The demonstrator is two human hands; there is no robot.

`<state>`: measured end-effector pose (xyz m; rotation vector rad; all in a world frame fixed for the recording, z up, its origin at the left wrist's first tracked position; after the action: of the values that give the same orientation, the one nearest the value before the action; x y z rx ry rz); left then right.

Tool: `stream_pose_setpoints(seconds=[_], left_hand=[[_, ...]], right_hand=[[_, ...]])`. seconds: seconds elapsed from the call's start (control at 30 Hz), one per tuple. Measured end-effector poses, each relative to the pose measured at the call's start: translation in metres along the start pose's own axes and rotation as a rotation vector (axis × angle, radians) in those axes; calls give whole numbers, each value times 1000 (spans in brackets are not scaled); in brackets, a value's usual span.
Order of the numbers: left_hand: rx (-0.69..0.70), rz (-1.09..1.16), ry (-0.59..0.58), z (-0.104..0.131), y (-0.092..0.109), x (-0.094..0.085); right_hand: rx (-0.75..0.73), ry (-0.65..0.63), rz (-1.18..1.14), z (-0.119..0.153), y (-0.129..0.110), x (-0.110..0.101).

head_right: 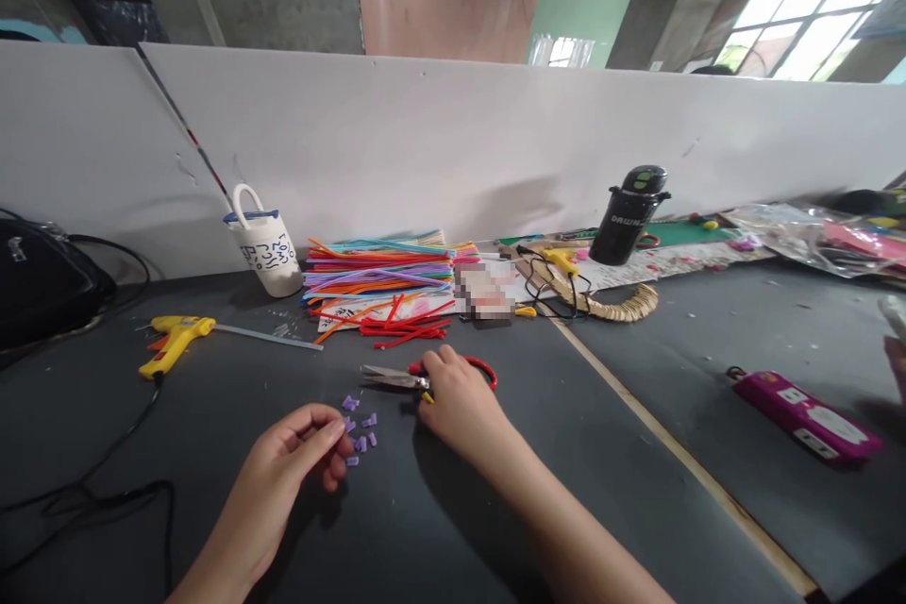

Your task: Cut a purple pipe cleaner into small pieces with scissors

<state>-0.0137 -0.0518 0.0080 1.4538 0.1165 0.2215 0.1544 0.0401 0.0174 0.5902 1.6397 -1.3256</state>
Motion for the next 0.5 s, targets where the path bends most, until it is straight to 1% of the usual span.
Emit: stream_pose_setpoints(seconds=[0.13,0.27,0.37,0.5], left_hand=[[-1,24,39,-2,-1,0],[14,19,78,-3,1,1],[18,5,76,-3,2,0],[18,-17,54,-4,-3,0]], right_hand=[[23,-61,130,-5,19,-5],[6,-109,191,-7,23,-2],[-18,-102,191,-12,25,1],[-59,-70,126,-18,30,3]])
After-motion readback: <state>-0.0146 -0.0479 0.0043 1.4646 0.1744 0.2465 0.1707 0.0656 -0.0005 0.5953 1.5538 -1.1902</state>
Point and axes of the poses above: each hand's wrist, its own z-axis away from the middle knuckle, its own x-axis out of the palm, y = z × x, the point moved 2 cm from there along -z, towards the middle knuckle, and after that the axes turned 5 degrees about x, right-handed, at the moved point
